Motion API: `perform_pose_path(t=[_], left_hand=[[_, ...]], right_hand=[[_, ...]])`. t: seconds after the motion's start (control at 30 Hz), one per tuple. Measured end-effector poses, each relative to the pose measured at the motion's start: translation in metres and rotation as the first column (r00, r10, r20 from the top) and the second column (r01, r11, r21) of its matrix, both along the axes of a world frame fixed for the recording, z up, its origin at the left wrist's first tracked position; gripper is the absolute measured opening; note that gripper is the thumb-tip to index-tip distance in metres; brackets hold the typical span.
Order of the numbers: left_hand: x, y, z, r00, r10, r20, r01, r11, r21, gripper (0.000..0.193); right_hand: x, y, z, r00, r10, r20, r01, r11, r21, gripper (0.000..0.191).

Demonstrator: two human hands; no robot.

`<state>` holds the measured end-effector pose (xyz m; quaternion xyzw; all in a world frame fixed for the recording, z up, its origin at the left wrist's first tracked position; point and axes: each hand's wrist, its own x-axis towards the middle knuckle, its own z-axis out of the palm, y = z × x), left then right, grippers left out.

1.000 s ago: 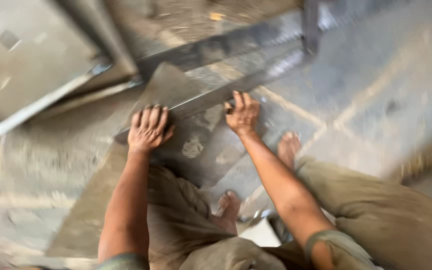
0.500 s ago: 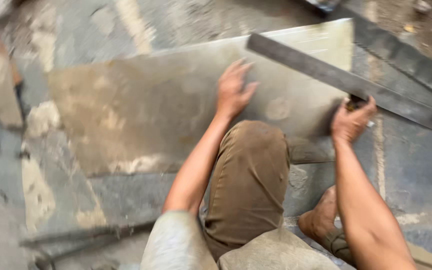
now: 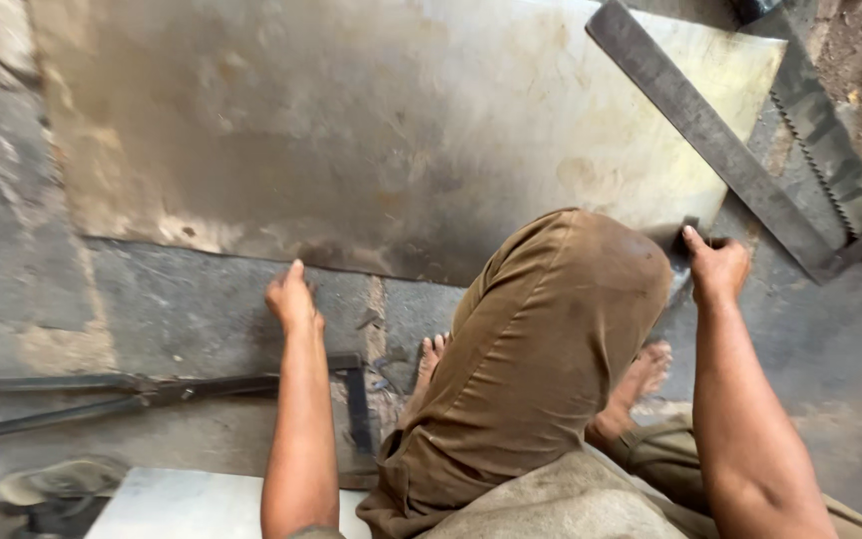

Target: The person sits on the floor and uses a metal ruler and a small scraping tool to scrape the surface of a large metal sheet. They repeatedly reposition the ruler and scrape along its edge, creating visible marks on the metal.

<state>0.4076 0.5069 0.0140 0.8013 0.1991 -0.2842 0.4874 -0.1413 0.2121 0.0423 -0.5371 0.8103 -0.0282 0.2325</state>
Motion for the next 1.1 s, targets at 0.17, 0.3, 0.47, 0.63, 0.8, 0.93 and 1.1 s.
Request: perform_pose_path(t=[0.17,0.3,0.47,0.63,0.8,0.93,1.1], left_hand=[[-0.011,-0.018,-0.001,0.964,-0.125,0.233,0.144,0.987,-0.07,0.026],[-0.008,-0.017,0.007,0.977,0.207,-0.055,-0.213,0.968,-0.13,0.042],[0.01,-0.004,0.021,0.985,0.07,-0.157,-0.056,0.994,0.09,0.047],[0.037,-0.015,0.014,0.983,-0.146,-0.111,0.14,0.988,-0.057,0.023],[0.052,-0.054,0.0,0.921,-0.383,-0.07,0.384,0.923,0.011,0.031],[0.031,-0.111,0.004,0.774,-0.622,0.117,0.444,0.666,0.6,0.047],[-0.123,-0.213,0.018,-0.364,-0.725,0.585,0.773,0.114,0.624,0.067]], right_hand=[[-0.018,-0.008,0.029,0.919,-0.321,0.23,0.245,0.92,0.306,0.048],[-0.036,0.0,0.04,0.84,-0.374,0.394,0.274,0.918,0.287,0.037],[-0.056,0.018,0.017,0.954,-0.126,0.274,0.067,0.974,0.216,0.036],[-0.065,0.076,-0.008,0.939,-0.191,0.286,0.117,0.96,0.255,0.055],[-0.065,0.13,-0.02,0.985,-0.132,0.108,0.079,0.915,0.396,0.053],[-0.057,0.156,-0.021,0.994,0.098,0.054,-0.112,0.887,0.449,0.047],[-0.122,0.12,-0.017,0.952,0.143,-0.272,-0.125,0.989,0.081,0.056]])
